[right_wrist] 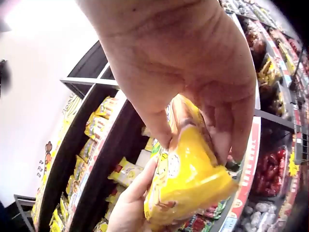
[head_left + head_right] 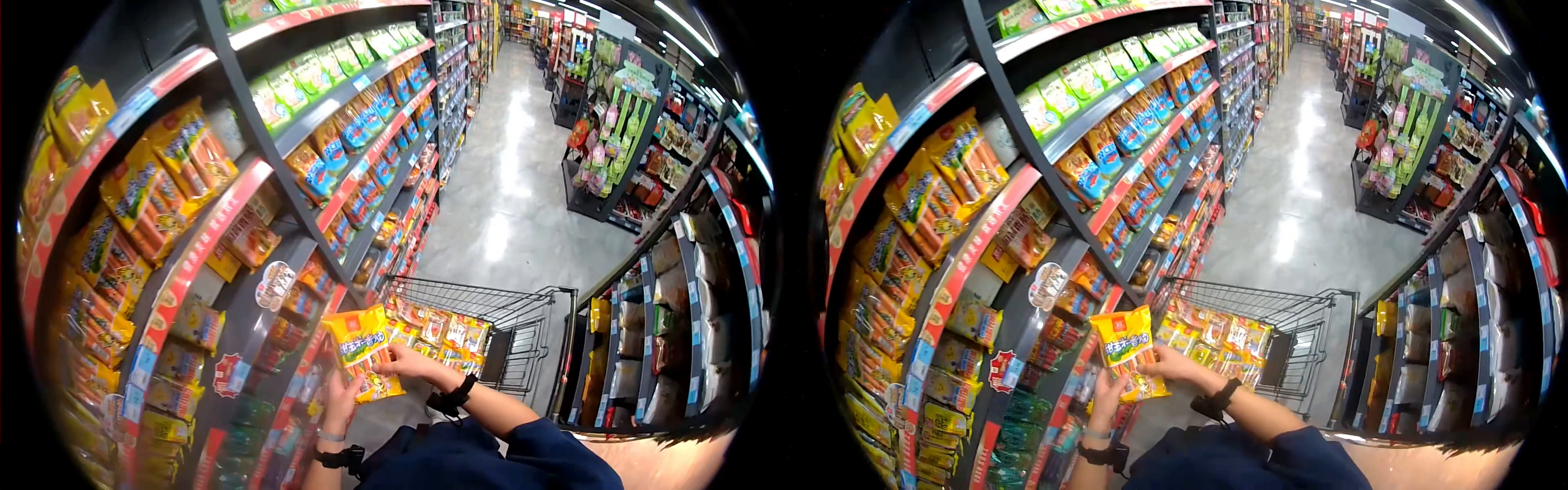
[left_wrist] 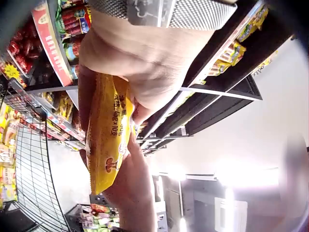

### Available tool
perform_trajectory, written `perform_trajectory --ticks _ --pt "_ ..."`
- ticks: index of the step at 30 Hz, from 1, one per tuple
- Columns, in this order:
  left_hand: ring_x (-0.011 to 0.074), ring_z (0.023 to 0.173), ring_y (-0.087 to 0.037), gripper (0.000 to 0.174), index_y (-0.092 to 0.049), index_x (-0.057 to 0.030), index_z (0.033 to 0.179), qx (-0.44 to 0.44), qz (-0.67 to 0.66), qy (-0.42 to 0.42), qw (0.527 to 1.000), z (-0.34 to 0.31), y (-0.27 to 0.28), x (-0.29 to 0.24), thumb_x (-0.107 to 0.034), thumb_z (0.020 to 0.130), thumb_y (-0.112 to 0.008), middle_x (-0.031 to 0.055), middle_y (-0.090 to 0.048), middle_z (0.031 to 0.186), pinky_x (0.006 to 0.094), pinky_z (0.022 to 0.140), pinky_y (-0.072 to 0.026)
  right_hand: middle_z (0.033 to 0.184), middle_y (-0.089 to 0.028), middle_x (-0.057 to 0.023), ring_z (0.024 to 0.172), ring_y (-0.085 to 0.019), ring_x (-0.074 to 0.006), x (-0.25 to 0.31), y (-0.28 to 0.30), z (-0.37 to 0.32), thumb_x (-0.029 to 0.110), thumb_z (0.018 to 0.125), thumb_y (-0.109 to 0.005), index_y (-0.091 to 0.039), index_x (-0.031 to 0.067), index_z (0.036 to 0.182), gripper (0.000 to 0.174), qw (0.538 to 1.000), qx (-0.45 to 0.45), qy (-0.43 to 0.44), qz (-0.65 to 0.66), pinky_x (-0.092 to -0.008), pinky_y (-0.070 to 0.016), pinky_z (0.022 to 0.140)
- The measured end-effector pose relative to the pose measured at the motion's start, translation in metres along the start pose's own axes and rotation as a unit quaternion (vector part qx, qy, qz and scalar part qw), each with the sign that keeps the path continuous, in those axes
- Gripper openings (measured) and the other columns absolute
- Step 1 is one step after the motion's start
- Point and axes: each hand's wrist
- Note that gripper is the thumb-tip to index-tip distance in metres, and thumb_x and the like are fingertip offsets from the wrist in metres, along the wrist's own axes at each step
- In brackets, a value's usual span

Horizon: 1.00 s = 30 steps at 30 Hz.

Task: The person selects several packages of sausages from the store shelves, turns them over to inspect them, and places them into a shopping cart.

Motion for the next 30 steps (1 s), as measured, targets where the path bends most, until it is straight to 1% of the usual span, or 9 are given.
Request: perform_trajectory --ticks 5,6,10,17,19,21,23,26,30 --pt "0.0149 0.104 -0.065 0.039 -0.052 0.0025 0.133 0.007 0.062 0.073 0.995 0.024 -0.001 0.057 -0.011 0.098 -0.064 0.0095 -0.065 0.121 0.0283 0.089 -0.0531 0.109 -0.069 -0.0033 0.095 -0.063 -0.0098 -0.069 0.039 0.019 0.031 0.09 -0.078 -0.061 0.0015 0.127 0.051 0.989 0.037 -0.101 0.101 -0.0258 -0.0517 0.079" --pt "0.0171 0.109 -0.064 0.041 -0.05 0.0016 0.136 0.015 0.193 0.157 0.968 0.024 0.002 0.053 -0.016 0.101 -0.061 0.0123 -0.064 0.127 0.0296 0.093 -0.0514 0.105 -0.07 -0.0015 0.091 -0.064 -0.0095 -0.071 0.043 0.017 0.031 0.089 -0.079 -0.064 0.0033 0.125 0.048 0.988 0.02 -0.063 0.143 -0.0251 -0.0515 0.076" --pt "0.0204 0.121 -0.059 0.044 -0.046 -0.0035 0.144 -0.057 0.21 0.07 0.974 0.014 0.003 0.053 -0.025 0.106 -0.052 0.0175 -0.059 0.138 0.033 0.095 -0.0509 0.101 -0.071 -0.0024 0.076 -0.064 -0.0093 -0.087 0.086 0.027 0.036 0.084 -0.082 -0.069 0.0073 0.122 0.049 0.98 0.003 -0.188 0.069 -0.0248 -0.048 0.06" --pt "0.0242 0.126 -0.056 0.045 -0.044 -0.007 0.146 -0.139 0.157 0.128 0.969 -0.017 0.038 0.024 -0.03 0.108 -0.048 0.0111 -0.052 0.146 0.0369 0.097 -0.0498 0.086 -0.07 -0.0023 0.07 -0.064 -0.0128 -0.288 0.14 0.057 0.02 0.085 -0.08 -0.07 0.0056 0.111 0.031 0.961 -0.133 -0.235 0.065 -0.0301 -0.0513 0.059" --pt "0.0198 0.115 -0.06 0.046 -0.047 -0.0074 0.145 -0.16 0.187 0.112 0.963 -0.033 0.06 0.043 -0.032 0.106 -0.054 0.0087 -0.058 0.137 0.0313 0.09 -0.0515 0.088 -0.07 -0.0013 0.074 -0.064 -0.0141 -0.272 0.14 0.039 0.016 0.09 -0.074 -0.07 0.0057 0.11 0.023 0.965 -0.201 -0.09 0.145 -0.0314 -0.0526 0.063" --pt "0.0195 0.109 -0.063 0.044 -0.047 -0.0068 0.144 -0.179 0.169 0.115 0.962 -0.046 0.058 0.038 -0.029 0.107 -0.052 0.0086 -0.062 0.127 0.0328 0.089 -0.053 0.089 -0.071 -0.003 0.077 -0.065 -0.0149 -0.364 0.157 0.037 0.017 0.092 -0.071 -0.072 0.0073 0.103 0.015 0.94 -0.199 -0.134 0.241 -0.0317 -0.0536 0.067" --pt "0.0241 0.124 -0.058 0.043 -0.042 -0.0056 0.146 -0.175 0.15 0.128 0.965 -0.054 0.046 0.021 -0.027 0.11 -0.044 0.0126 -0.057 0.138 0.0363 0.096 -0.0521 0.086 -0.072 -0.0076 0.071 -0.066 -0.0183 -0.402 0.177 0.022 0.028 0.091 -0.067 -0.072 0.0088 0.097 0.02 0.931 -0.23 -0.278 -0.061 -0.0345 -0.0523 0.059" --pt "0.0231 0.125 -0.056 0.043 -0.044 -0.0064 0.145 -0.203 0.154 0.167 0.953 -0.067 0.035 0.016 -0.029 0.109 -0.045 0.0124 -0.054 0.142 0.0339 0.097 -0.049 0.068 -0.063 -0.0052 0.052 -0.058 -0.0187 -0.515 0.203 0.003 0.011 0.082 -0.08 -0.067 0.0034 0.079 0.015 0.938 -0.23 -0.239 -0.1 -0.0354 -0.0508 0.047" --pt "0.0251 0.115 -0.063 0.044 -0.041 -0.0072 0.148 -0.2 0.177 0.216 0.939 -0.084 0.03 0.01 -0.03 0.11 -0.041 0.015 -0.054 0.144 0.0344 0.093 -0.0516 0.076 -0.069 -0.0136 0.063 -0.069 -0.0226 -0.465 0.189 -0.002 0.018 0.07 -0.09 -0.068 -0.0041 0.087 0.036 0.842 -0.327 -0.428 0.034 -0.0382 -0.0549 0.051"
Point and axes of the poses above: each hand's wrist, its own z-axis towards the middle knuckle, its own y-axis out of the back of the hand, x = y × z
